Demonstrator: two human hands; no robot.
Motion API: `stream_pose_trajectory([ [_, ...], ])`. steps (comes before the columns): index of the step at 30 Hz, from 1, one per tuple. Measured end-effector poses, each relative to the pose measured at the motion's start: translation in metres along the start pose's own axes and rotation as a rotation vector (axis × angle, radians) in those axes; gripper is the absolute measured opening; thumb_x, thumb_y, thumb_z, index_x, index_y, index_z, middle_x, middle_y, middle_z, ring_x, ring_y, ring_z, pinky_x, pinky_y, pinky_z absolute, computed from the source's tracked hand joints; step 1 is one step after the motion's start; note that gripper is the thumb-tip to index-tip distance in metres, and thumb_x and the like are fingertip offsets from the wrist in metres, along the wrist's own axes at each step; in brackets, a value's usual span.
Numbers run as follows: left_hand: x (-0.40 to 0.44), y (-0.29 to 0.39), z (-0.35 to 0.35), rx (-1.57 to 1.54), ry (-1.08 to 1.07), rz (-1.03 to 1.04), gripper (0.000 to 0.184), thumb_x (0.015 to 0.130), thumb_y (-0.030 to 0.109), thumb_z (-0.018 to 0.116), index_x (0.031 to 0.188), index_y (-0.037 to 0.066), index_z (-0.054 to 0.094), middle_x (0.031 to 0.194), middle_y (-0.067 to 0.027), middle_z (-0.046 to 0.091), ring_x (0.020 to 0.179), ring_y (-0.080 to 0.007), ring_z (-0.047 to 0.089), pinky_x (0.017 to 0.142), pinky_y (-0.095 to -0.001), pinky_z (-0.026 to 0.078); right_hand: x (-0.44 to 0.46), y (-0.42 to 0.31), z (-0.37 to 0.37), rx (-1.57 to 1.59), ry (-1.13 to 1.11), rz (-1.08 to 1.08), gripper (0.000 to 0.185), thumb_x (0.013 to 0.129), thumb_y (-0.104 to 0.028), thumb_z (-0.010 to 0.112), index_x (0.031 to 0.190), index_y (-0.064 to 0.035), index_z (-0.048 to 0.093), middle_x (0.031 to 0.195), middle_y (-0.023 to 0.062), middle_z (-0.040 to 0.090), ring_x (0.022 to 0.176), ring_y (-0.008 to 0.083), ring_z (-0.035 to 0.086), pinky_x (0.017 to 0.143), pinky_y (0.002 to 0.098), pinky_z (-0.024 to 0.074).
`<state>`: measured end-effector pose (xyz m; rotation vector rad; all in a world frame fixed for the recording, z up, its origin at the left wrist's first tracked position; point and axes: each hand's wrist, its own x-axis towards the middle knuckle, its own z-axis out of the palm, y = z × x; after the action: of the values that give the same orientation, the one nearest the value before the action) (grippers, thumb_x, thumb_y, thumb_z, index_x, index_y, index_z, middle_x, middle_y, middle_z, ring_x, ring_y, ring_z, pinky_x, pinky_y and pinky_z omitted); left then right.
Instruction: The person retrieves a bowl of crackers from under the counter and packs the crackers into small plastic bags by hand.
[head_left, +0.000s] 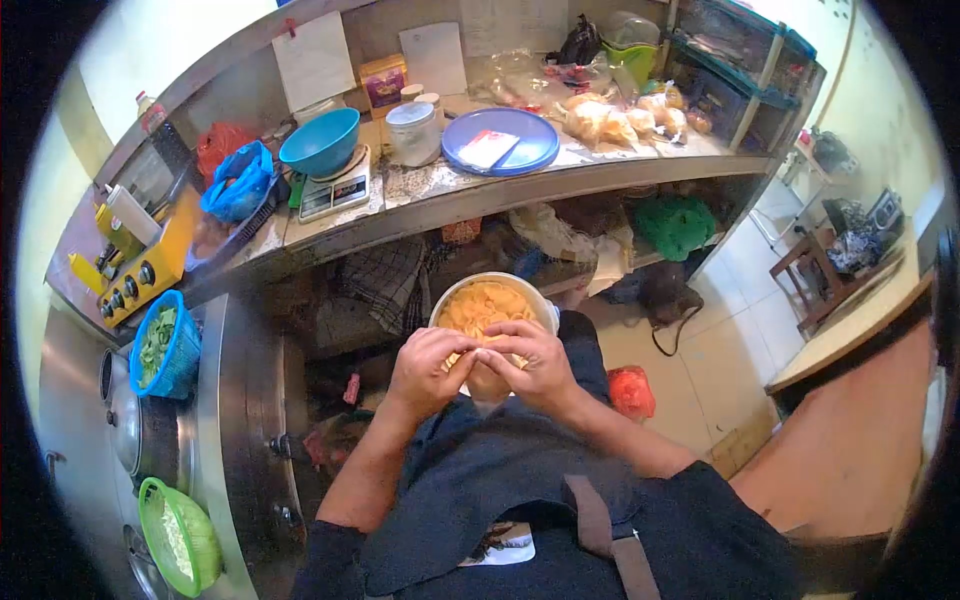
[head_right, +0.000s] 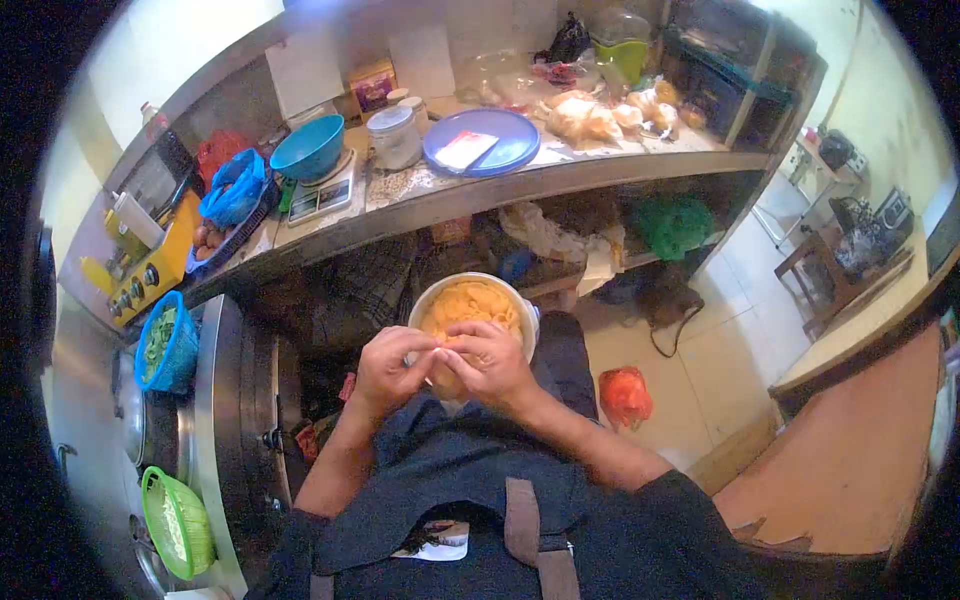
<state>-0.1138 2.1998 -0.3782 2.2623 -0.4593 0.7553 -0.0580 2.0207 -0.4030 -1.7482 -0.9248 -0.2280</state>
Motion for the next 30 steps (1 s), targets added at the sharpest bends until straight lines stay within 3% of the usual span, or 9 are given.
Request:
stream_pose_trajectory([
  [5, 0.000, 0.004, -0.008, -0.239, -0.139, -0.216, 0.012, 0.074, 0.003, 0.072, 0.085, 0.003, 0.071, 0.083, -0.0112, 0.069, 0.075, -0.0193, 0.067, 0.070, -0.0290, 0.051, 0.009, -0.006, -0.012, -0.262, -0.068, -0.295, 0.016, 0.072, -0.015, 0.076, 0.084, -0.0074, 0.070, 0.116, 0.0096, 0.061, 0.096, 0.0255, 0.060, 0.083, 0.0371, 0.0481],
  [9, -0.002, 0.007, -0.021, -0.556, -0.310, -0.487, 0.013, 0.074, 0.002, 0.074, 0.086, 0.001, 0.070, 0.082, -0.0096, 0.070, 0.076, -0.0155, 0.066, 0.070, -0.0271, 0.051, 0.014, -0.010, -0.024, 0.054, -0.335, -0.139, 0.012, 0.072, -0.014, 0.076, 0.081, -0.0090, 0.069, 0.130, 0.0115, 0.054, 0.105, 0.0248, 0.056, 0.087, 0.0360, 0.0452],
  [12, -0.005, 0.015, -0.020, -0.787, -0.265, -0.606, 0.012, 0.074, 0.002, 0.074, 0.086, 0.002, 0.069, 0.081, -0.0039, 0.069, 0.077, -0.0121, 0.064, 0.070, -0.0245, 0.050, 0.018, -0.008, -0.025, 0.272, -0.401, -0.106, 0.013, 0.072, -0.014, 0.076, 0.082, -0.0078, 0.070, 0.134, 0.0138, 0.051, 0.110, 0.0223, 0.054, 0.092, 0.0352, 0.0421],
  [15, -0.022, 0.012, -0.008, -0.731, -0.093, -0.339, 0.015, 0.071, 0.000, 0.076, 0.083, 0.003, 0.067, 0.082, -0.0042, 0.067, 0.076, -0.0152, 0.063, 0.070, -0.0271, 0.050, 0.005, -0.010, -0.018, 0.546, -0.386, 0.113, 0.014, 0.075, -0.014, 0.075, 0.085, -0.0060, 0.070, 0.138, 0.0157, 0.047, 0.115, 0.0207, 0.050, 0.098, 0.0356, 0.0377],
  [18, -0.022, 0.015, -0.014, -0.306, -0.018, 0.039, 0.017, 0.068, 0.000, 0.076, 0.082, 0.005, 0.066, 0.083, -0.0052, 0.064, 0.076, -0.0195, 0.062, 0.069, -0.0304, 0.049, -0.009, -0.004, -0.003, 0.753, -0.336, 0.221, 0.012, 0.083, -0.015, 0.070, 0.088, -0.0040, 0.069, 0.140, 0.0178, 0.044, 0.124, 0.0230, 0.046, 0.105, 0.0363, 0.0331],
  [22, -0.028, 0.024, -0.016, -0.061, 0.093, 0.121, 0.019, 0.067, 0.004, 0.078, 0.084, 0.005, 0.068, 0.083, -0.0067, 0.062, 0.077, -0.0237, 0.060, 0.070, -0.0330, 0.048, -0.014, -0.006, 0.000, 0.679, -0.288, 0.250, 0.014, 0.085, -0.014, 0.069, 0.094, -0.0050, 0.070, 0.141, 0.0170, 0.042, 0.123, 0.0231, 0.045, 0.104, 0.0363, 0.0329],
  [25, -0.032, 0.036, -0.016, -0.082, 0.128, -0.081, 0.016, 0.070, 0.004, 0.077, 0.083, 0.004, 0.068, 0.082, -0.0072, 0.063, 0.078, -0.0221, 0.061, 0.071, -0.0318, 0.048, -0.011, -0.016, -0.002, 0.599, -0.264, 0.196, 0.015, 0.085, -0.014, 0.069, 0.096, -0.0049, 0.070, 0.140, 0.0169, 0.043, 0.121, 0.0232, 0.047, 0.102, 0.0362, 0.0356],
  [28, -0.037, 0.038, -0.015, -0.410, 0.072, -0.416, 0.012, 0.073, 0.004, 0.076, 0.082, 0.002, 0.068, 0.082, -0.0075, 0.063, 0.080, -0.0195, 0.061, 0.073, -0.0300, 0.048, -0.010, -0.022, -0.004, 0.529, -0.255, 0.146, 0.016, 0.084, -0.014, 0.069, 0.096, -0.0043, 0.070, 0.135, 0.0175, 0.048, 0.119, 0.0234, 0.049, 0.099, 0.0361, 0.0385],
  [30, -0.037, 0.038, -0.019, -0.441, 0.028, -0.454, 0.009, 0.075, 0.004, 0.075, 0.080, 0.002, 0.068, 0.081, -0.0078, 0.063, 0.081, -0.0175, 0.061, 0.074, -0.0288, 0.047, -0.011, -0.025, -0.007, 0.434, -0.254, 0.098, 0.016, 0.084, -0.013, 0.069, 0.096, -0.0038, 0.070, 0.129, 0.0179, 0.054, 0.116, 0.0236, 0.052, 0.098, 0.0359, 0.0400],
])
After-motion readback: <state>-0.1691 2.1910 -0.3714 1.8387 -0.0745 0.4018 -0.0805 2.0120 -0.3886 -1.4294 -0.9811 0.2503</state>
